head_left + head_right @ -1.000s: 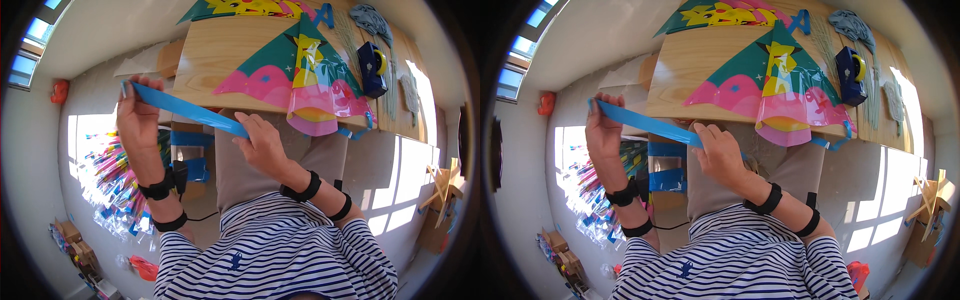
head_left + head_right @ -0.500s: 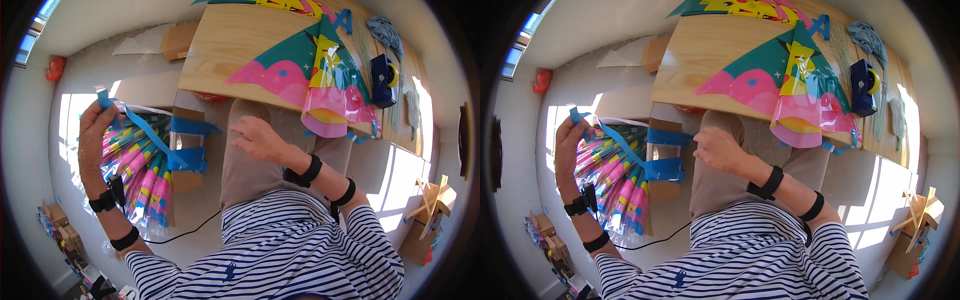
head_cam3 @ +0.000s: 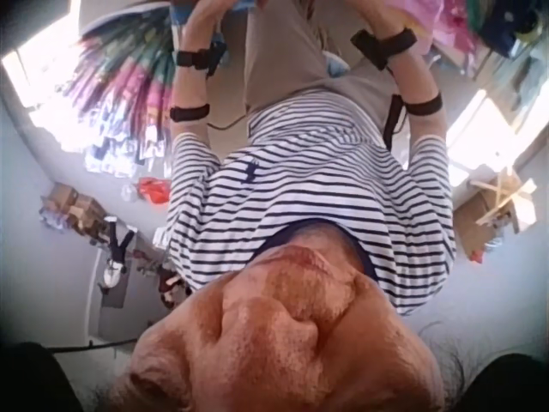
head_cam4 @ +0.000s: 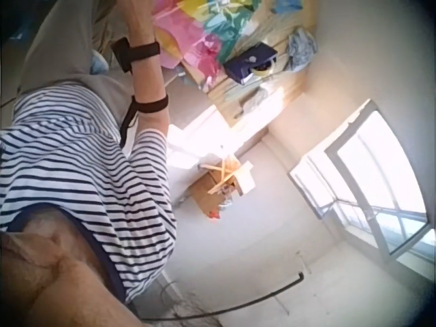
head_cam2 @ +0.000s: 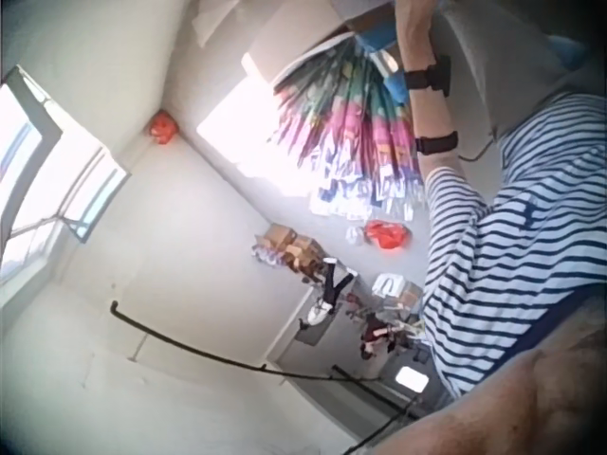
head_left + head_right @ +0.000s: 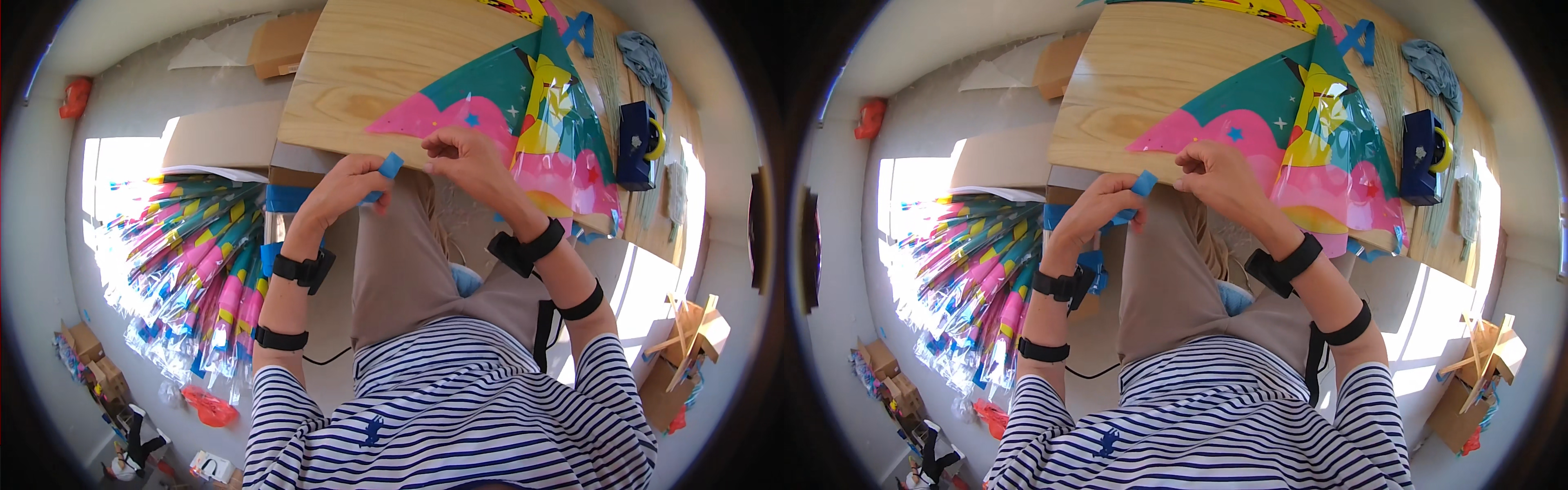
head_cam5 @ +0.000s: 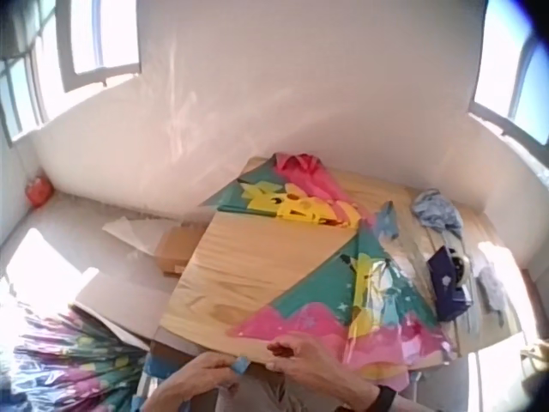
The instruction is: Assembling a colorful kite by attaching structural elements and decorative ribbons.
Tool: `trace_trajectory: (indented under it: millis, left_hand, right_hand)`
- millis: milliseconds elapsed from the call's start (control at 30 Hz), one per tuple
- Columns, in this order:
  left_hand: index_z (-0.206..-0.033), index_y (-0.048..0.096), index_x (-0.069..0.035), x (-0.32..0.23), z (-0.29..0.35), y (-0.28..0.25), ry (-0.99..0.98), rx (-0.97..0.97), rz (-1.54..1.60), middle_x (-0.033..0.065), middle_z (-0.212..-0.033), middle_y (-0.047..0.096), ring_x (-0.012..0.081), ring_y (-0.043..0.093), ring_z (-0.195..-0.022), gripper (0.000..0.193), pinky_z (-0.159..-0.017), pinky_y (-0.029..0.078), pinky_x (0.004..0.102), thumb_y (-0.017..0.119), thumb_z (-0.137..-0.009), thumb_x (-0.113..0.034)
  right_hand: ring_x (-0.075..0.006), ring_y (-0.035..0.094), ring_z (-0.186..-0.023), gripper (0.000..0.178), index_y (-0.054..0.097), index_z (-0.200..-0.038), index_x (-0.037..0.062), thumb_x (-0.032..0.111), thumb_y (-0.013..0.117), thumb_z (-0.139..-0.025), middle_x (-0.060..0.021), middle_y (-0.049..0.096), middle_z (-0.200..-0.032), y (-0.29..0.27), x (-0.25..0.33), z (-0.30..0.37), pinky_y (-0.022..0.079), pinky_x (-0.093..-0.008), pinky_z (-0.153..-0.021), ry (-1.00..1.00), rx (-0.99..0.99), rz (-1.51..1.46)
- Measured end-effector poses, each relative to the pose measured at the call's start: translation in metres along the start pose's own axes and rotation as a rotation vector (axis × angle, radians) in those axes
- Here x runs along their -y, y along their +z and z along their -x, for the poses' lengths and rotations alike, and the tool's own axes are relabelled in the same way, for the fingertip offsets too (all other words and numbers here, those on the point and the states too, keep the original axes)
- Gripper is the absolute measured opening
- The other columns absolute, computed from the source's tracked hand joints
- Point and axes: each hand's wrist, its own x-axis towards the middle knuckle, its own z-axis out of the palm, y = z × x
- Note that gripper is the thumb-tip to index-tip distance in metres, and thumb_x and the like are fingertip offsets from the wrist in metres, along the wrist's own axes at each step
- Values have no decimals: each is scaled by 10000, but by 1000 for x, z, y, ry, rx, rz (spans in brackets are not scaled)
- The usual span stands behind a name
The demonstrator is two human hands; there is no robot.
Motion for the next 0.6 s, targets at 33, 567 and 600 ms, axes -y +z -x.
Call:
trace_trajectory:
  millis: [33,567,600]
  left_hand:
    - [-799,631,-3,1,-4,-2,2,0,1,66,-702,633,144,610,-644,146,-652,458,272,584,-850,-132]
    - [-843,631,-6,3,-26,-8,-63,-7,63,63,-734,633,159,617,-667,152,-688,467,284,587,-861,-151]
    - [-845,630,-6,4,-27,-9,-66,-4,72,64,-735,634,159,618,-665,154,-687,468,283,589,-864,-153]
  right_hand:
    - [-135,655,-865,267,680,-1043,-38,57,731,-799,-67,695,-938,1,-1,-6,533,-283,-800,-10,14,0]
    - [-203,620,-686,137,656,-823,-46,82,669,-776,-148,652,-736,12,-10,-58,474,-347,-628,-75,24,212]
    - [-225,620,-683,134,653,-822,-46,79,660,-774,-160,648,-733,13,-12,-60,472,-358,-626,-94,12,234]
